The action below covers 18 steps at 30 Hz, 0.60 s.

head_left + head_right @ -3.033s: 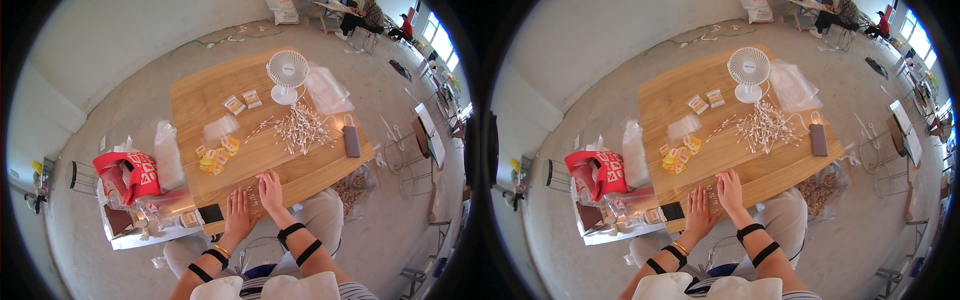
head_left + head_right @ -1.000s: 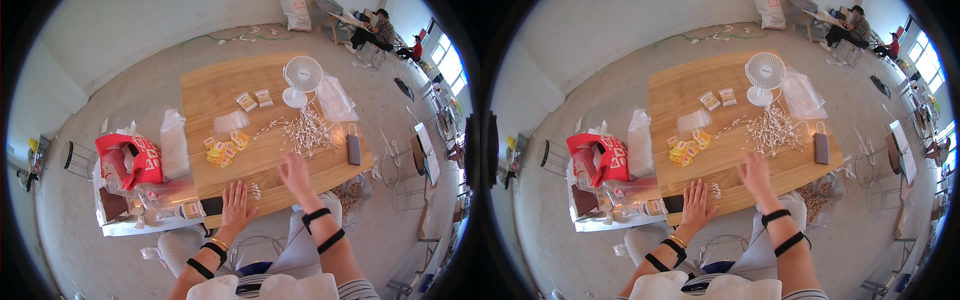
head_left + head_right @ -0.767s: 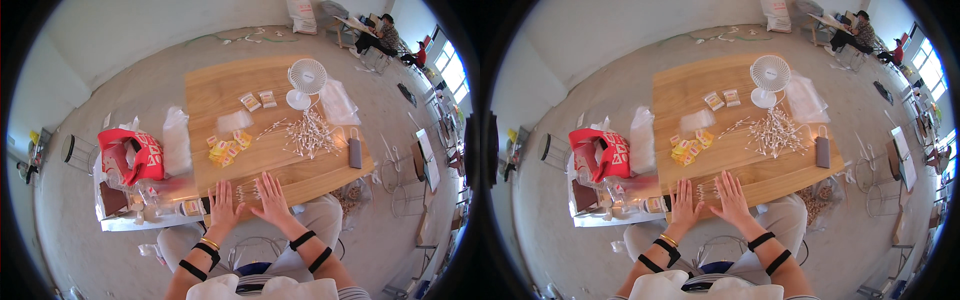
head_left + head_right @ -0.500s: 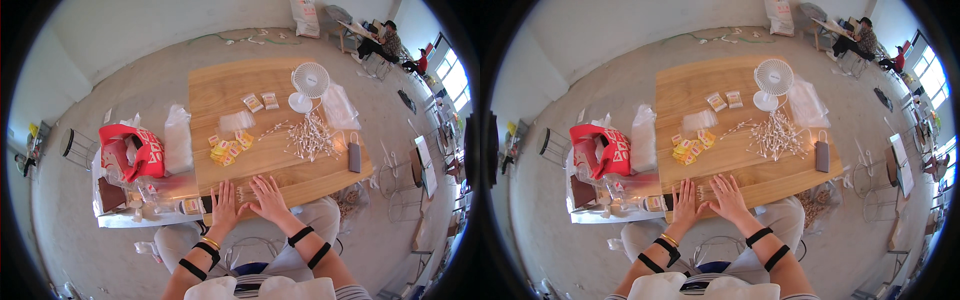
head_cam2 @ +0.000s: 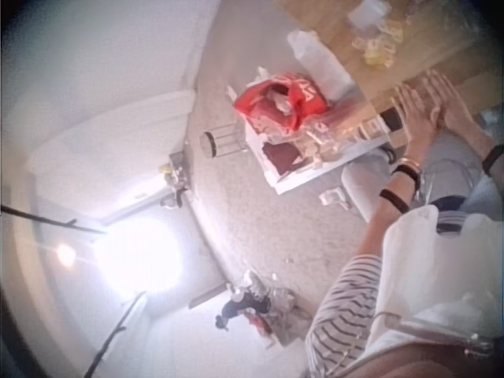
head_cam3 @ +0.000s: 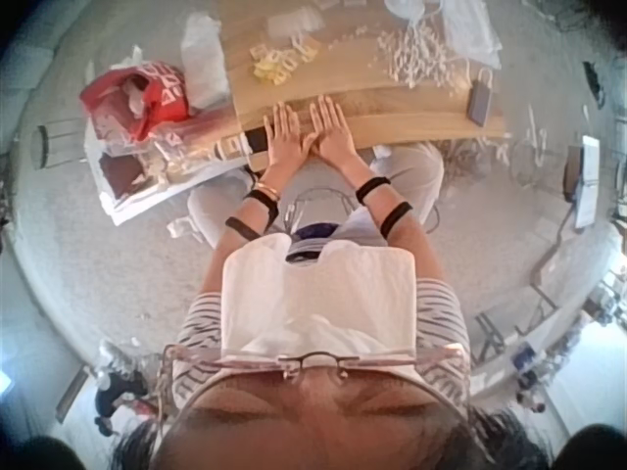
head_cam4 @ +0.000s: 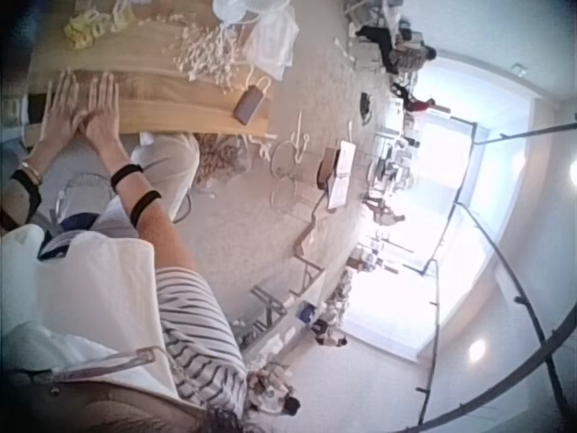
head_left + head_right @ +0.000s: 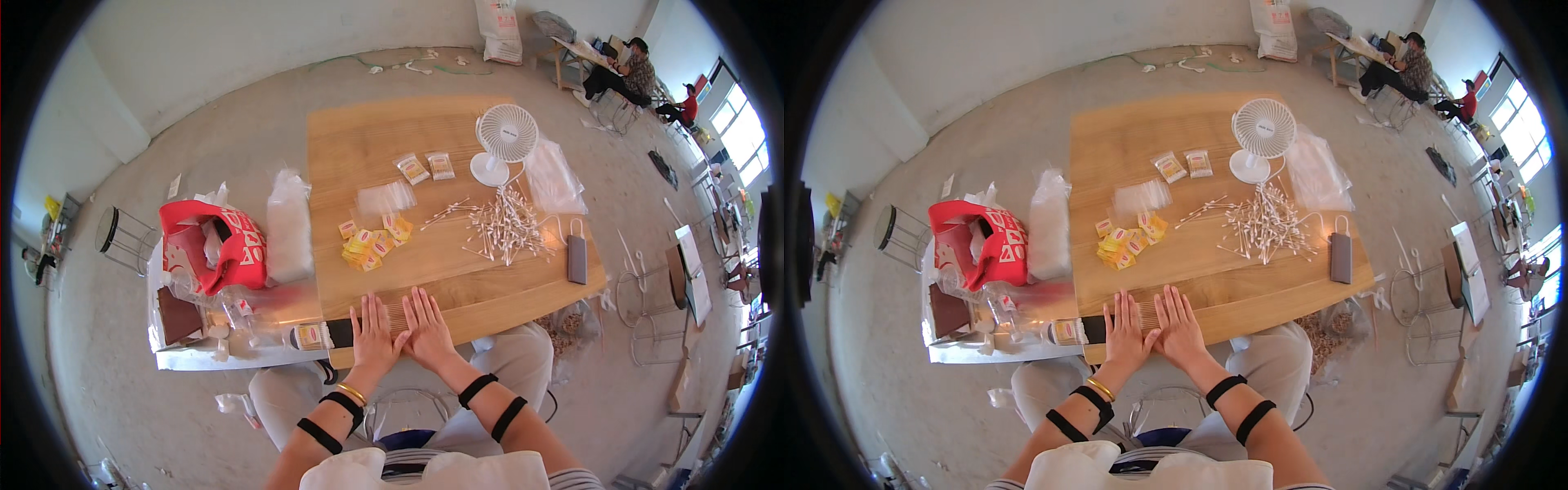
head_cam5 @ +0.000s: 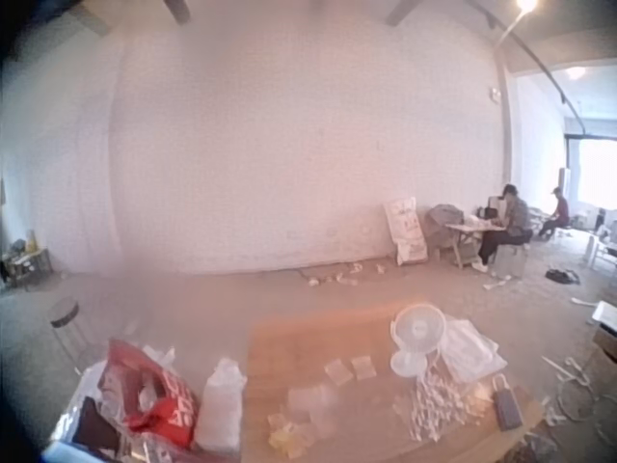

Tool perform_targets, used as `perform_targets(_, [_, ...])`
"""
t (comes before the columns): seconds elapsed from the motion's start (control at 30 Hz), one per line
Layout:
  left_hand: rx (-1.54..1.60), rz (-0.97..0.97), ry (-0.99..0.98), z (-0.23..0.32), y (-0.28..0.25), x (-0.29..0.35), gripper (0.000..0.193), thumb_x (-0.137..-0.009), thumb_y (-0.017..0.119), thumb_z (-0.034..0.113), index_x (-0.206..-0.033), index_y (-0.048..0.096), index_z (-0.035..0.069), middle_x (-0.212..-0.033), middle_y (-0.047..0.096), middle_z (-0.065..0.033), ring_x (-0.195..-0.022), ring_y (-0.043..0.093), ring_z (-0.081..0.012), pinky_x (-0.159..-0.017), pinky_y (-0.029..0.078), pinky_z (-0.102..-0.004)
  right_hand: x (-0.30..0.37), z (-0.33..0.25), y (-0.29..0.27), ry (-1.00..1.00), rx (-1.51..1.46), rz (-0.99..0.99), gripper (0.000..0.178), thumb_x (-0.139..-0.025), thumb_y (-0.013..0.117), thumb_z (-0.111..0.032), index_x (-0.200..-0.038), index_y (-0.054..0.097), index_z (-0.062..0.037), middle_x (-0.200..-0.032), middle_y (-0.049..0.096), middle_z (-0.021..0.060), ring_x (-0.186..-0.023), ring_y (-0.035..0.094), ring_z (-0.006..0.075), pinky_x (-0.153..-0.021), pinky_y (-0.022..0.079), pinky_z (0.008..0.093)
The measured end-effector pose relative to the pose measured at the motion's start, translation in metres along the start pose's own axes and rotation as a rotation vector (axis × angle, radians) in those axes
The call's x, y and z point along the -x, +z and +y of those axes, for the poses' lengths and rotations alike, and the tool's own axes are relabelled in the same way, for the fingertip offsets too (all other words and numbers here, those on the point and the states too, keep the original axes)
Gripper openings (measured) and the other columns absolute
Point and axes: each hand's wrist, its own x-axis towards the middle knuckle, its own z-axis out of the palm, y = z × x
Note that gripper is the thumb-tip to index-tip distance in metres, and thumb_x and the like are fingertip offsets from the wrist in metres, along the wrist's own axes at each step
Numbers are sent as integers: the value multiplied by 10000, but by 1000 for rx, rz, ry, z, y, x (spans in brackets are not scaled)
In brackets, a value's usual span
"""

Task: Packing cotton swabs into small plastic bags.

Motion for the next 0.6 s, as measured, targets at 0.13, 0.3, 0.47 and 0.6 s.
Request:
perform_targets(0.13, [-40, -73, 68, -4, -12, -5, 913, -997, 305, 645, -1551, 237, -77, -1648, 164, -246, -1552, 92, -361, -1239, 32, -556, 1, 0, -1, 31, -54, 2, 828, -904, 549, -410, -1542, 267, 36, -1612, 214, 295, -1517, 196, 420, -1246, 151, 513])
perform_targets(0.3, [13, -103, 224, -8, -7, 0, 880, -996, 336, 634, -1571, 233, -25, -1659, 193, -182, -1554, 127, -308, -1250, 37, -526, 1, -1, -5, 15, -31, -17, 848, -910, 551, -456, -1545, 266, 28, -1618, 215, 279, -1523, 182, 411, -1247, 145, 513])
perform_targets(0.47, [-2, -81, 222, -10, -9, 3, 856, -1002, 349, 610, -1587, 202, 3, -1665, 205, -136, -1554, 144, -264, -1250, 51, -531, -7, 11, -27, -36, -109, -95, 825, -852, 707, -277, -1524, 314, -3, -1558, 369, 229, -1458, 331, 381, -1198, 273, 490])
perform_targets(0.6, [-178, -114, 223, -1, -13, 1, 854, -1002, 347, 608, -1590, 196, 7, -1669, 195, -131, -1556, 136, -261, -1249, 58, -533, -32, 31, -34, 256, -439, 13, 636, -808, 744, -172, -1390, 508, -72, -1315, 593, 150, -1257, 524, 349, -1047, 412, 476])
